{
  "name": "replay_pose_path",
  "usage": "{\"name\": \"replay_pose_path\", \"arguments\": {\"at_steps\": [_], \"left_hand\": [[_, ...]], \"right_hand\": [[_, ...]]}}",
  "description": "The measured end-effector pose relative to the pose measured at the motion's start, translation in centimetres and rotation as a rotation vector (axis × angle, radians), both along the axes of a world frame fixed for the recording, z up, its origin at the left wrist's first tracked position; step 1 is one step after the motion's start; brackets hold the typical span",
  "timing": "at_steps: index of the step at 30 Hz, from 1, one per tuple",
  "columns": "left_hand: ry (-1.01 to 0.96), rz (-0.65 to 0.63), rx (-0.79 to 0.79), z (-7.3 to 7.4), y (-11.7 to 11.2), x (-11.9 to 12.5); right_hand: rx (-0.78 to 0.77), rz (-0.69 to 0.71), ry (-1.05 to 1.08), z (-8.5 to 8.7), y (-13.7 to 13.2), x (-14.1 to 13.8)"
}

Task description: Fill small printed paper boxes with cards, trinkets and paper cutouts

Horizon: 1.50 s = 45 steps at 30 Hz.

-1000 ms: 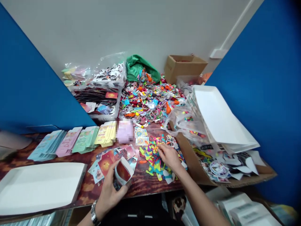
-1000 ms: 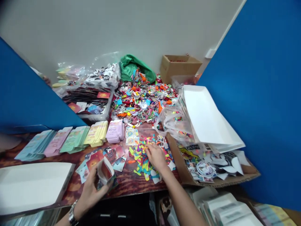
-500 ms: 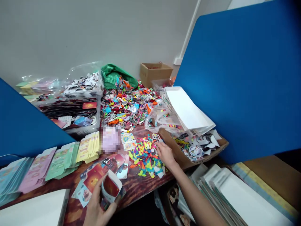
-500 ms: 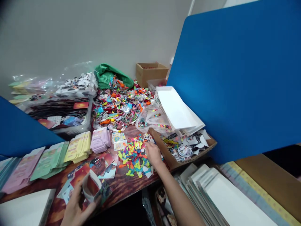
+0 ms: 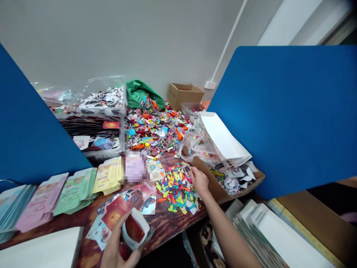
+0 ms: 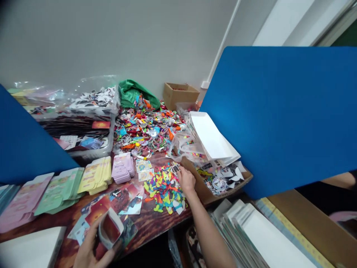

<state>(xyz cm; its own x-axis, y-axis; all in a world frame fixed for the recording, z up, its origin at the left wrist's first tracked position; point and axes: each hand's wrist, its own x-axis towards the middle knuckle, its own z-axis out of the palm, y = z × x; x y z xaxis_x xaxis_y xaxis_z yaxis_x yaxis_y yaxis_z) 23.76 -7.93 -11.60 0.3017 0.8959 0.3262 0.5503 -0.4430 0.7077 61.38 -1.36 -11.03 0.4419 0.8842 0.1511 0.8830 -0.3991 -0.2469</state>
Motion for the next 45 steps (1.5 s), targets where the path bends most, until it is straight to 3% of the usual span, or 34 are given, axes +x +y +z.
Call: {"name": "replay_pose_path", "arguments": {"at_steps": [8,14,23,26,30,33,36,45], "left_hand": [[-0.097,-0.002,-0.128,-0.2,1.0,1.6],[-0.108,0.038,-0.16,0.0,1.3,2.2],[-0.113,0.046,-0.198,-0.2,1.1,2.3],[-0.105,0.029,-0.21,0.2,1.3,2.5],[-0.081,0.013,-0.194,0.8,1.4,2.8],[-0.078,0.001,-0.176,0.9,1.5,2.9],[-0.087,-0.001,-0.177,1.1,1.6,3.0],[-0.113,0.029,-0.22,1.5,1.7,2.9]], "right_hand": [[0.167,0.156,0.051,1.5,-0.5,0.5],[0.2,0.243,0.252,2.2,-0.9,-0.6],[0.172,0.41,-0.104,2.3,-1.1,-0.9],[0.158,0.38,-0.12,3.1,-1.5,-0.7],[0.193,0.282,0.012,4.0,-1.8,-1.0],[0.119,0.405,0.263,4.4,-1.9,-2.1],[-0.009,0.556,0.406,4.0,-1.9,-3.7],[-0.124,0.676,0.44,1.5,-1.7,-5.5]]}}
